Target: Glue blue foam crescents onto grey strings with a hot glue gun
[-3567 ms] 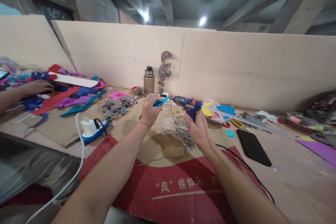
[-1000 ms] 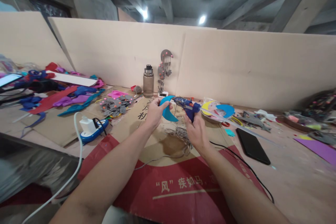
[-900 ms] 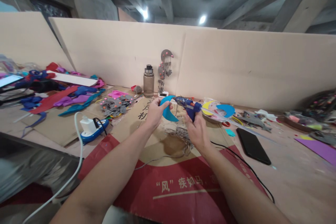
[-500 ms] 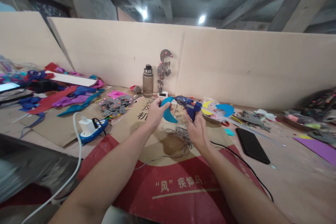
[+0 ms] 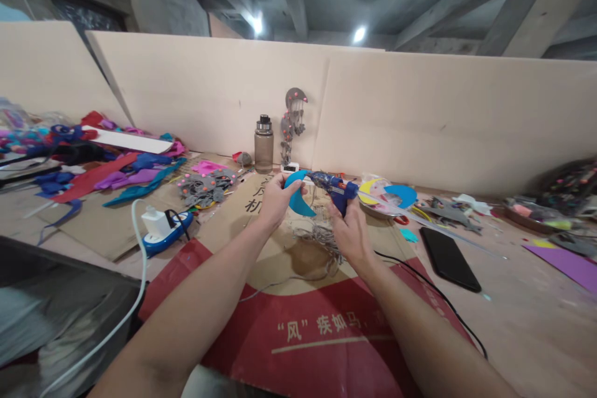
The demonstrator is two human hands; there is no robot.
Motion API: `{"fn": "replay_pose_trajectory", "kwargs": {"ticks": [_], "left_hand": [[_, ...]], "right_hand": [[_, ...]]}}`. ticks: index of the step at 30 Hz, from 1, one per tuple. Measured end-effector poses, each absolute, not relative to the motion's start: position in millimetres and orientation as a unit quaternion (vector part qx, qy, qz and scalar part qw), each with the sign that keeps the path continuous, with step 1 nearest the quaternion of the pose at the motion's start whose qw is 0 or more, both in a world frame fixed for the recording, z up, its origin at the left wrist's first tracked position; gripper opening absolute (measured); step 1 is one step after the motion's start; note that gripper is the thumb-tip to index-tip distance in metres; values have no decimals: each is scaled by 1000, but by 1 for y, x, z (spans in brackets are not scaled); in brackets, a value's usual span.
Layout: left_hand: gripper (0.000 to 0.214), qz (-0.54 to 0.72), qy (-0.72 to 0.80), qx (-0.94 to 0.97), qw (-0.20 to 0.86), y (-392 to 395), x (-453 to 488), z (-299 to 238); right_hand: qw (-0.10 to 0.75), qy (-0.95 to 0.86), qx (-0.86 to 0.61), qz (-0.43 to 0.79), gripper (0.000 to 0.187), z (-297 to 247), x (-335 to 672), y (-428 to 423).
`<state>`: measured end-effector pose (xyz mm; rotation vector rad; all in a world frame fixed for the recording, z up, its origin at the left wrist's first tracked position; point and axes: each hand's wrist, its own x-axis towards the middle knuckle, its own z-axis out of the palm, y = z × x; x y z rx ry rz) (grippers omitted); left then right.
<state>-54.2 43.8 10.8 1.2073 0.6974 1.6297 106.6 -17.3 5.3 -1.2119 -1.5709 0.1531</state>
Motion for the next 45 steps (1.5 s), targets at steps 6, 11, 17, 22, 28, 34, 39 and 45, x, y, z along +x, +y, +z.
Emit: {"fn": "replay_pose_trajectory", "kwargs": {"ticks": [6,11,17,22,28,34,39,45], "left_hand": [[25,673,276,482,489,45,-54,11],[25,673,275,479,492,45,-54,10],[27,671,269,481,496,46,-55,9],[25,670,270,489,489,43,-54,11],[24,666,279,492,486,43,-54,11],[24,662,289,494,484,45,-54,9],[24,656,300,514,464,46,-54,7],[21,645,302,540,449,43,-54,8]], "right_hand": [[547,-663,-506,69,39,5,107,-18],[544,-664,-508,64,38,4,107,-17],[545,-654,-521,66,40,4,108,-17],[547,-664,-506,68,39,7,107,-19],[543,-658,-515,76,39,8,106,-20],[540,-653,-525,80,35,8,107,-19],[542,-645,-534,72,39,7,108,-19],[546,-657,-516,65,38,8,105,-20]]}}
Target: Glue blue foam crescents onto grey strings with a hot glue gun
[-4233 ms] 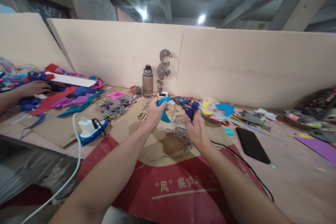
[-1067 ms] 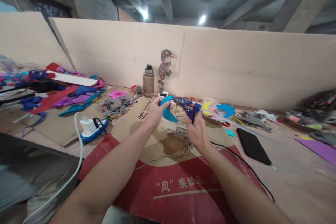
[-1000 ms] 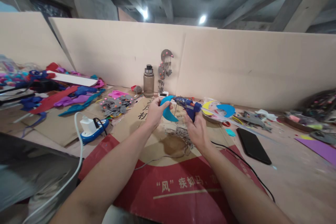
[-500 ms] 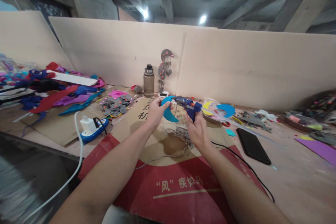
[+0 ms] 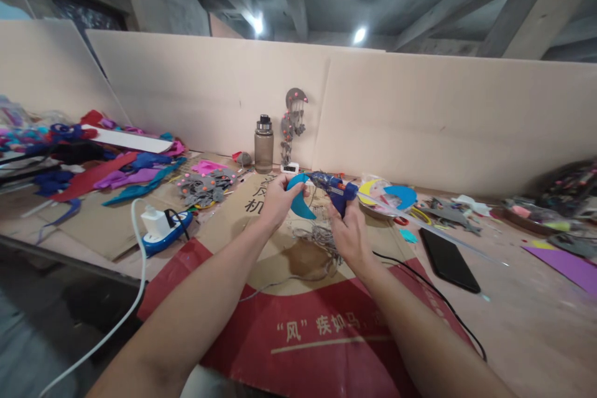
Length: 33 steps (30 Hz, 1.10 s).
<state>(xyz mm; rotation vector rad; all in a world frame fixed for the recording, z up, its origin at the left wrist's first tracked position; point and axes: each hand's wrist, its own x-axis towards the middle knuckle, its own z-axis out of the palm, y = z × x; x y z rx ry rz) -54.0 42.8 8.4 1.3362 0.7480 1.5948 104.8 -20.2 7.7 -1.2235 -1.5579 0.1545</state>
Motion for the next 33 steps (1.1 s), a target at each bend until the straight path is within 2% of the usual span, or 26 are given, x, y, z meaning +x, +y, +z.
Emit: {"fn": "replay_pose_trajectory", "kwargs": {"ticks": [21,27,30,33], "left_hand": [[30,673,272,481,491,48,-57,9],[29,666,277,491,489,46,-57,9],[29,666,277,489,490,45,-57,10],[30,663,276,486,498,44,-57,12]], "right_hand": [[543,-660,-514,66,41,7,106,-21],[570,-637,-514,74,41,0,112,-16],[597,-619,-500,99,38,-3,113,-12],[612,-599,-486,175,32,0,113,-11]]}}
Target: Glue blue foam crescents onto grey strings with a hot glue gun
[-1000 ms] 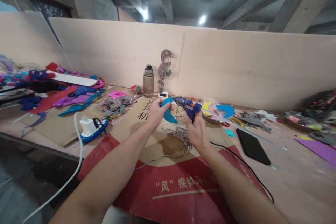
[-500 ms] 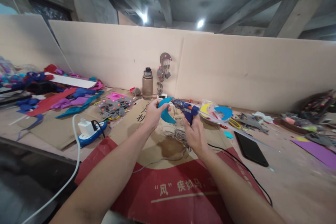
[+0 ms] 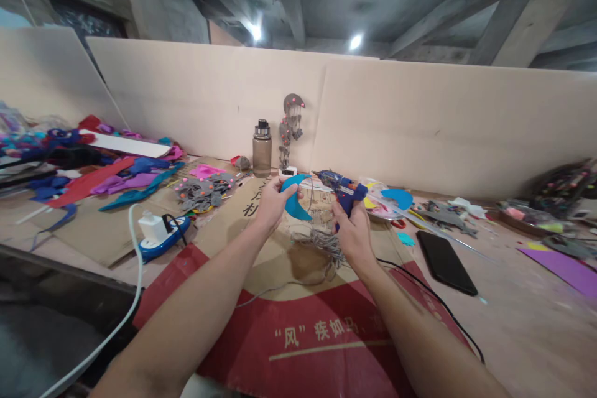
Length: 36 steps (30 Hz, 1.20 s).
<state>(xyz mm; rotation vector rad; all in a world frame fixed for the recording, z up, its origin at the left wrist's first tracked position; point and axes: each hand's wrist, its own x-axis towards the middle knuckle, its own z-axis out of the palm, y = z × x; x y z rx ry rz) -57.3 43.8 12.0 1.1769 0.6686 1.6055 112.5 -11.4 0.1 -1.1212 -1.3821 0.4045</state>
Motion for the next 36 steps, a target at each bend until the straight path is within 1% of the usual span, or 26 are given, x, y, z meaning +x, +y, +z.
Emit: {"fn": "replay_pose_trajectory", "kwargs": {"ticks": [2,4,7,10,12,16,19,22,25,28,31,33,35,36], "left_hand": [[31,662,282,475,507,44,-59,14],[31,663,290,459,515,46,-62,16],[28,662,293,449,523,48,-67,19],[24,654,314,461,511,50,-72,19],[22,647,335,474,495,51,-74,19],[22,638,360,502,460,51,-76,21],[21,625,363,526,449,50,-77,24],[21,609,344,547,460,47,-77,27],[23,594,332,554,480,44,-76,29],[23,589,328,554,489,43,-76,29],[24,585,325,560,489,44,-75,27],[24,585,323,564,485,45,-74,25],[24,586,322,567,482,46,-74,24],[24,587,326,567,477,47,-74,23]], "right_hand": [[614,-572,-482,252,30,3,113,-11],[621,-536,-486,303,30,1,116,-7],[622,-517,-517,280,27,-8,124,8],[599,-530,-544,254,23,-17,128,32],[570,-533,-556,286,18,-18,125,49],[473,-543,-585,373,7,-13,108,78],[410,-573,-589,395,13,-11,95,91],[357,-608,-602,375,15,-12,89,101],[333,-628,-635,302,9,-13,88,106],[336,-632,-665,215,4,-9,91,103],[362,-651,-647,165,15,-3,94,87],[419,-681,-563,209,26,2,96,71],[476,-683,-443,333,36,5,95,50],[486,-667,-396,402,39,7,94,40]]}}
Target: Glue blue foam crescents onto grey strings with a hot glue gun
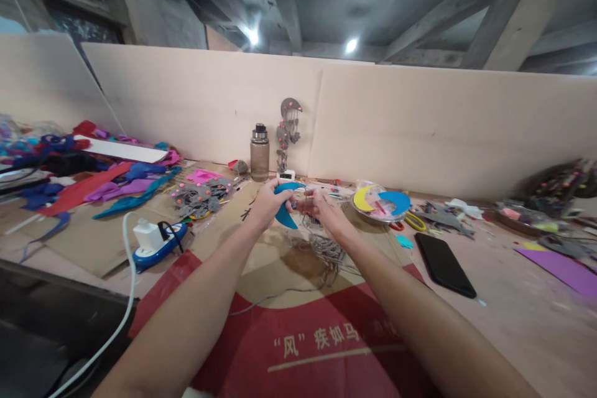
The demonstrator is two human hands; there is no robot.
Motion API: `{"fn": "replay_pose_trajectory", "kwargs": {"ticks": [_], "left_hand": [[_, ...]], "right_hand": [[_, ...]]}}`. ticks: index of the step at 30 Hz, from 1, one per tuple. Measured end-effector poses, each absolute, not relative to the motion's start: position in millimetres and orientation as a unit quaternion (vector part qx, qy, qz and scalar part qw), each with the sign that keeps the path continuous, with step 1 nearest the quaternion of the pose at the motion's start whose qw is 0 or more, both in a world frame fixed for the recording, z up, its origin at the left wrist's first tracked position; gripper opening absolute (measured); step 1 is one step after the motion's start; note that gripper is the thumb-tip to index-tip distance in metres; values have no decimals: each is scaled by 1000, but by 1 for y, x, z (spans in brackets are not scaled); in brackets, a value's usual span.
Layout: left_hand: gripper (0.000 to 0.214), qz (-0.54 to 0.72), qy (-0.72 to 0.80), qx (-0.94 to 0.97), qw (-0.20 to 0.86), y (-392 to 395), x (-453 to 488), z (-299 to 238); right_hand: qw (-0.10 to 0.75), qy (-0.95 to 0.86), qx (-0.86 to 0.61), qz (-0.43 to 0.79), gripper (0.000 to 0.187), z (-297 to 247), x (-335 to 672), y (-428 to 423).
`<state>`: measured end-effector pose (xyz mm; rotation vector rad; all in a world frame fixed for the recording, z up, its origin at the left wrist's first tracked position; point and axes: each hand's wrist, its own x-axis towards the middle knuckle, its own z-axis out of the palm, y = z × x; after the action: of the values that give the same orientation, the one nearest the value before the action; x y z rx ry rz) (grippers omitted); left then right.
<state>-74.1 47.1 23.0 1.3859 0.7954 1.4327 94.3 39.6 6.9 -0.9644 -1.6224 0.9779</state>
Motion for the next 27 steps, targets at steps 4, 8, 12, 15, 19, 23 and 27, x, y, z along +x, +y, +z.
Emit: {"fn": "replay_pose_trajectory", "kwargs": {"ticks": [4,8,12,15,19,23,27], "left_hand": [[21,587,352,578,444,47,-74,22],[17,566,377,614,402,40,-69,24],[12,538,362,651,394,27,-59,27],[12,539,348,654,400,22,-55,28],[11,534,334,660,410,22,-57,28],[13,497,345,670,430,25,-59,24],[16,479,332,657,478,30,-57,17]], "right_hand": [[463,-659,-407,431,29,17,93,3],[471,-729,-454,201,14,42,98,-16],[485,-755,-440,26,11,75,106,-22],[481,-767,-421,-62,11,89,112,-22],[495,-759,-417,-71,13,78,120,-15],[540,-715,-445,-3,16,45,131,-6],[547,-685,-475,73,18,22,139,1]]}}
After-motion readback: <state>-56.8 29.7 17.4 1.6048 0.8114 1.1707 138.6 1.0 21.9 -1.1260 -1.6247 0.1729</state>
